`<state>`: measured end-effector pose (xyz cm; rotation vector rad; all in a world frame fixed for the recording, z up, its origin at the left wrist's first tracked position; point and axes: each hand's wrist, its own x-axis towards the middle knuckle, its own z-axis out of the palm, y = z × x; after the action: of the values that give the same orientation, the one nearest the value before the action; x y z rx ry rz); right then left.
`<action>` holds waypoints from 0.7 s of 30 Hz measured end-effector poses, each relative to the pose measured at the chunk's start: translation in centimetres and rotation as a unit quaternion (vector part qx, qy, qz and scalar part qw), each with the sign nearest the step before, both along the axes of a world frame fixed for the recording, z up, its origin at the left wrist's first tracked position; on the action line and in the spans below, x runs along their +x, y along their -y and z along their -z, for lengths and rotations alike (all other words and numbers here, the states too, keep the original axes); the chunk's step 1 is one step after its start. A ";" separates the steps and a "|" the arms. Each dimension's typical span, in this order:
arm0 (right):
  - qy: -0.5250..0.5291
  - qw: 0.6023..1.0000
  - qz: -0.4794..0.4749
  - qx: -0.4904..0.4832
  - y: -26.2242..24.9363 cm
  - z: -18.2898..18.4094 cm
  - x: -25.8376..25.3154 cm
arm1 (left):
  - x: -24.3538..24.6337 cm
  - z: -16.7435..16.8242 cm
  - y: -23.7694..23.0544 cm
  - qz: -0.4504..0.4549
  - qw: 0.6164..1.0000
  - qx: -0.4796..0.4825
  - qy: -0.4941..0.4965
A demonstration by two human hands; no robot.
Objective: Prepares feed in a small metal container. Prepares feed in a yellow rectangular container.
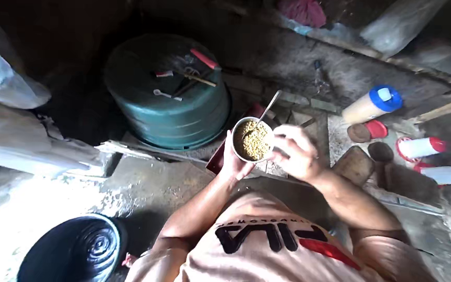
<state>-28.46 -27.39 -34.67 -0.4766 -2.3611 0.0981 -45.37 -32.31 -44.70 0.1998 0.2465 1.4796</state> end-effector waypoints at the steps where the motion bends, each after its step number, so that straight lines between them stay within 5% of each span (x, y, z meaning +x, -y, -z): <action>1: 0.029 0.998 0.030 0.047 -0.9 -1.3 -0.2 | -0.3 0.9 0.5 0.017 1.000 -0.006 -0.001; 4: 0.213 0.967 0.098 0.096 -4.0 -3.9 -1.6 | -1.1 2.2 1.6 0.042 0.999 -0.010 0.007; 7: 0.300 0.952 0.034 0.056 -5.8 -3.3 -3.4 | -2.1 2.7 2.6 0.043 0.999 0.000 0.001; 11: 0.292 0.946 -0.020 0.142 -2.9 -3.5 -5.3 | -3.9 3.1 3.4 0.025 0.999 -0.029 -0.028; 15: 0.268 0.928 0.027 0.256 1.6 -4.1 -6.0 | -5.8 4.3 4.2 0.031 0.999 -0.021 -0.037; 21: 0.271 0.952 0.050 0.136 3.2 -0.2 -5.5 | -7.0 4.4 5.7 0.050 0.998 -0.012 -0.029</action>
<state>-33.96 -30.59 -34.45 -0.5369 -2.8166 -0.4563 -52.41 -37.97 -49.08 0.2326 0.2981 1.3716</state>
